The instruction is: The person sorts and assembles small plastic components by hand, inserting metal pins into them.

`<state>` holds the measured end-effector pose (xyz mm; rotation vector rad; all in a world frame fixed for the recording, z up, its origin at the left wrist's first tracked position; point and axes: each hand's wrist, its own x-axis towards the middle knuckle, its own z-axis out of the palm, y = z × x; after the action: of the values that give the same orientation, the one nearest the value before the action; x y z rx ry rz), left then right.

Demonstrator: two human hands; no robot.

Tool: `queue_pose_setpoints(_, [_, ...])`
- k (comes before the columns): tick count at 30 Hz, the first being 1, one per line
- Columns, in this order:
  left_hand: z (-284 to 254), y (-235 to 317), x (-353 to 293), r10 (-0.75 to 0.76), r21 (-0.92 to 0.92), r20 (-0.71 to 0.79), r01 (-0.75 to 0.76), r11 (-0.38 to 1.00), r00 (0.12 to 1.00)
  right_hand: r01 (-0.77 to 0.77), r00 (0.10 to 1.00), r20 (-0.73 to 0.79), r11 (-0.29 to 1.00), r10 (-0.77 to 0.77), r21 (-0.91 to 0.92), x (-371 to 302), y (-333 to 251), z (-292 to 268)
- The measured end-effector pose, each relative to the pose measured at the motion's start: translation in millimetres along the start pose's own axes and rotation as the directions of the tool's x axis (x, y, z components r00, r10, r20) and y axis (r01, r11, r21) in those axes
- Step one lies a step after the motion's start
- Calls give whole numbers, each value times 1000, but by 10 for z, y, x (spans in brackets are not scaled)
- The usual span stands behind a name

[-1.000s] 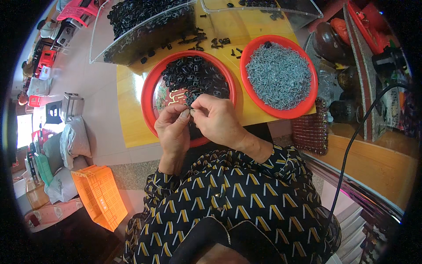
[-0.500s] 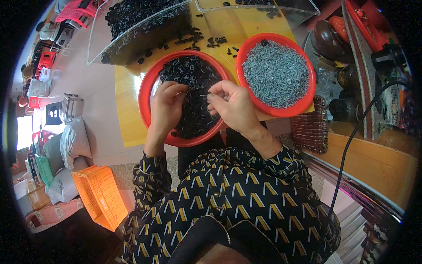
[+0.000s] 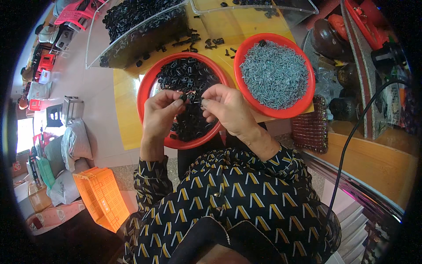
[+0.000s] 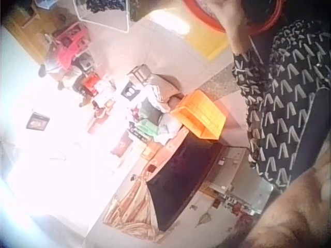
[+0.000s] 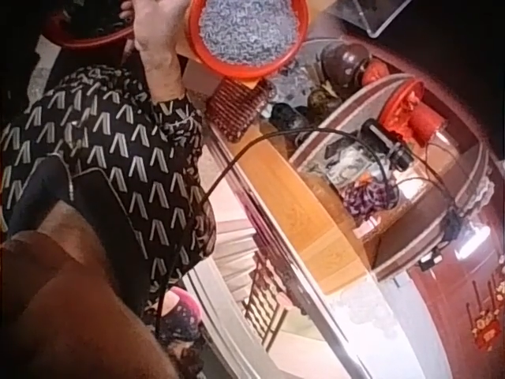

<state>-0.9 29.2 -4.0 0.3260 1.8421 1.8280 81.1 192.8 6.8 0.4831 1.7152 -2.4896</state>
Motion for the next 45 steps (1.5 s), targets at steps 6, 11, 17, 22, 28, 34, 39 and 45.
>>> queue_pose_setpoints(6, [21, -88, -251, -91, -629, 33, 92, 772, 995, -28, 994, 107, 991, 14, 127, -14, -4, 144])
queue_pose_setpoints(11, [42, -216, -366, -35, -635, 36, 50, 771, 999, -29, 992, 122, 992, 14, 126, -17, 20, 245])
queue_pose_setpoints(17, [99, -151, -426, -4, -584, 43, 28, 812, 999, -18, 990, 140, 988, -4, 154, -33, 16, 287])
queue_pose_setpoints(22, [123, -209, -437, 46, -597, 1, -36, 801, 999, -18, 990, 140, 981, -10, 193, -45, 36, 283])
queue_pose_setpoints(28, [190, -143, -499, 156, -236, -113, -179, 955, 981, -27, 988, 154, 965, -14, 259, -61, 28, 274])
queue_pose_setpoints(34, [146, -97, -517, 356, 123, 5, -354, 927, 935, -53, 986, 168, 953, 2, 300, -66, 29, 246])
queue_pose_setpoints(39, [175, -107, -536, 267, -43, -87, -272, 961, 960, -83, 981, 191, 953, 27, 291, -85, 36, 269])
queue_pose_setpoints(45, [210, -142, -494, 123, -354, -258, -213, 911, 958, -125, 971, 231, 953, 61, 276, -96, 61, 310])
